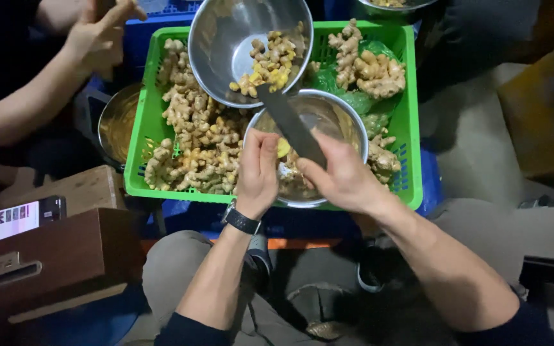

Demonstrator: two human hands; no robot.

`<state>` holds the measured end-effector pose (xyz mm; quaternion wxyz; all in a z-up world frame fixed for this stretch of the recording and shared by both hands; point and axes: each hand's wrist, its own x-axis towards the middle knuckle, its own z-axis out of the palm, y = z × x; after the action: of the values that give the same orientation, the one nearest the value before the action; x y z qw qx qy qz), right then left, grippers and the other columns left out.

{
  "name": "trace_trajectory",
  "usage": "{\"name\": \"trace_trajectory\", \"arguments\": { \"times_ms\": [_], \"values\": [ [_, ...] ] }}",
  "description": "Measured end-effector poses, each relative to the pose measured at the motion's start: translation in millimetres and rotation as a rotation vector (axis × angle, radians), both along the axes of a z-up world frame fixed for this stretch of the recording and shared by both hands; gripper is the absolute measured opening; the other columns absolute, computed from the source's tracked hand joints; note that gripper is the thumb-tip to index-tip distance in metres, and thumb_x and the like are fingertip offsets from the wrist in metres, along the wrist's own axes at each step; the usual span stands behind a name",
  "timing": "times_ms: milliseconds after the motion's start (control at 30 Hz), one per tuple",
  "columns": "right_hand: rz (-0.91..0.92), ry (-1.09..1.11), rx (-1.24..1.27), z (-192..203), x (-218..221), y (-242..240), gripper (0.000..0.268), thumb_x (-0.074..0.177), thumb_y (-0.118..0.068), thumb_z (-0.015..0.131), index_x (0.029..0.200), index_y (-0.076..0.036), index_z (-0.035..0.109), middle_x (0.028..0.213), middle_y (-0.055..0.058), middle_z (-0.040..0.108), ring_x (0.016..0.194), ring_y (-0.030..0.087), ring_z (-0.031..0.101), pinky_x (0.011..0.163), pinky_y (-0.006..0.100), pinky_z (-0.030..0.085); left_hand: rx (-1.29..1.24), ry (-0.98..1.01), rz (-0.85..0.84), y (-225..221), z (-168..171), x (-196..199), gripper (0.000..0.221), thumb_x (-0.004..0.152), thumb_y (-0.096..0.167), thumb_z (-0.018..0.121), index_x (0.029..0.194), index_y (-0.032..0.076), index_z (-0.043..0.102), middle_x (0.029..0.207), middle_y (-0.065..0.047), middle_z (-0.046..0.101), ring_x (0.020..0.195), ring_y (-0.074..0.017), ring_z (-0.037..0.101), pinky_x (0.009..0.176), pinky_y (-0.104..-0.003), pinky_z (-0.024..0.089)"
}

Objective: Peeling ginger roots with a knife and placing them in a bowl.

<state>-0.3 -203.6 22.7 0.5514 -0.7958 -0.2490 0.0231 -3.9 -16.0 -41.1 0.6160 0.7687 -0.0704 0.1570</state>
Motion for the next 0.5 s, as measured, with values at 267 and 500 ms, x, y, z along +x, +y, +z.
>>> {"name": "trace_trajectory", "arguments": {
  "times_ms": [267, 500],
  "values": [
    [-0.062, -0.112, -0.096, -8.3, 5.4, 3.9, 0.007, 0.097, -0.011, 0.065, 0.09, -0.012, 0.066, 0.057, 0.009, 0.066, 0.058, 0.035, 0.068, 0.054, 0.039, 0.053, -0.435, 0.257, -0.112, -7.1, 3.7, -6.0, 0.036, 0.112, 0.032, 0.035, 0.102, 0.007, 0.059, 0.074, -0.002, 0.061, 0.071, -0.007, 0.063, 0.058, -0.016, 0.046],
    [-0.017, -0.118, -0.136, 3.5, -2.1, 6.5, 0.004, 0.096, -0.007, 0.065, 0.099, -0.008, 0.067, 0.06, 0.017, 0.066, 0.06, 0.043, 0.068, 0.053, 0.045, 0.052, -0.521, 0.312, -0.179, -8.8, 2.9, -6.6, 0.035, 0.113, 0.034, 0.034, 0.098, 0.009, 0.053, 0.065, -0.005, 0.057, 0.059, -0.0081, 0.058, 0.049, -0.017, 0.042]
  ]
}}
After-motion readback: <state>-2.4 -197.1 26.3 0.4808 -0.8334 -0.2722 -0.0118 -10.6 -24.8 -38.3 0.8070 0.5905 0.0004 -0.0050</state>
